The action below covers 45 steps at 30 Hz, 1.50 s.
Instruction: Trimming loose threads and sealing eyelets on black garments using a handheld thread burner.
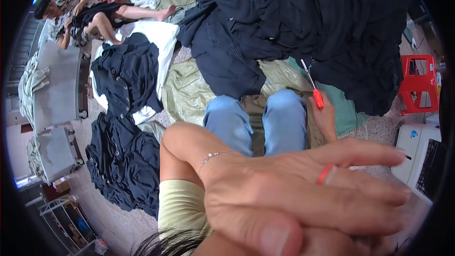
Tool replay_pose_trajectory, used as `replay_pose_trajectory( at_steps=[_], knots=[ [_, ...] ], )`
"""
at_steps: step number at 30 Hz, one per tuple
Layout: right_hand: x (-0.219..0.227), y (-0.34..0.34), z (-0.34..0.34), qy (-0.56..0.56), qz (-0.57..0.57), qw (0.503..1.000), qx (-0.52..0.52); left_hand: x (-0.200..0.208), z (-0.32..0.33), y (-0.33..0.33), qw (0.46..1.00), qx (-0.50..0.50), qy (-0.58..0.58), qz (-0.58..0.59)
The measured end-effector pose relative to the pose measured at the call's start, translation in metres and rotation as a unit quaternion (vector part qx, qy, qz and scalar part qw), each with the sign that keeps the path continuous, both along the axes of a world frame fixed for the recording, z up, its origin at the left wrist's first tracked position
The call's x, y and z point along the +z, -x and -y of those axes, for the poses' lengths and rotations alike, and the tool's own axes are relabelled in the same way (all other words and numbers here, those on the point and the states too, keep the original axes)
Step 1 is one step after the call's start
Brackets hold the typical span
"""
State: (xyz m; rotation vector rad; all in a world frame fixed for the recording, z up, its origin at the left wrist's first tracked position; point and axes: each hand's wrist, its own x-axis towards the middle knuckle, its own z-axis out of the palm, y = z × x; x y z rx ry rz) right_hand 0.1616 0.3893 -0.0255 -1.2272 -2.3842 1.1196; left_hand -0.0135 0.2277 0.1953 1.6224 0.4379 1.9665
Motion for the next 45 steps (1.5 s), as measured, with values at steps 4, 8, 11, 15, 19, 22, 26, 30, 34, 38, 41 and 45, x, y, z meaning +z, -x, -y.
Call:
replay_pose_trajectory(
  at_steps=[4,8,11,15,19,22,26,30,34,38,41,45],
  knots=[
    [-0.046,-0.016,-0.02,0.096,0.012,0.994,-0.06,-0.013,-0.014,0.004,1.0,0.016,-0.005,-0.005],
    [-0.077,-0.033,-0.006,-0.005,0.019,0.999,-0.044,-0.065,-0.052,0.038,0.929,0.153,0.085,-0.326],
    [-0.059,-0.042,-0.012,0.063,0.025,0.995,-0.076,-0.18,-0.114,0.106,0.787,0.324,0.331,-0.408],
    [-0.067,-0.04,-0.006,0.084,0.006,0.992,-0.092,-0.276,-0.143,0.192,0.529,0.487,0.455,-0.526],
    [-0.063,-0.041,0.001,0.072,0.022,0.993,-0.094,-0.317,-0.176,0.177,0.431,0.51,0.411,-0.62],
    [-0.057,-0.031,0.003,0.064,0.018,0.994,-0.092,-0.345,-0.191,0.193,0.514,0.571,0.395,-0.504],
    [-0.04,-0.024,-0.005,0.061,-0.049,0.991,-0.111,-0.312,-0.197,0.18,0.737,0.559,0.342,-0.164],
    [-0.007,-0.008,-0.01,0.017,-0.099,0.989,-0.106,-0.222,-0.161,0.188,0.794,0.532,0.276,-0.103],
    [0.028,0.009,0.003,-0.052,-0.18,0.98,-0.069,-0.148,-0.096,0.184,0.847,0.41,0.337,-0.023],
    [0.068,0.029,0.022,-0.046,-0.272,0.96,-0.051,-0.109,-0.035,0.145,0.893,0.303,0.334,0.01],
    [0.109,0.044,0.045,-0.032,-0.253,0.966,-0.042,-0.076,0.007,0.104,0.913,0.239,0.306,0.122],
    [0.148,0.063,0.091,-0.166,-0.39,0.9,0.104,-0.047,0.052,0.051,0.906,0.264,0.324,-0.074]
  ],
)
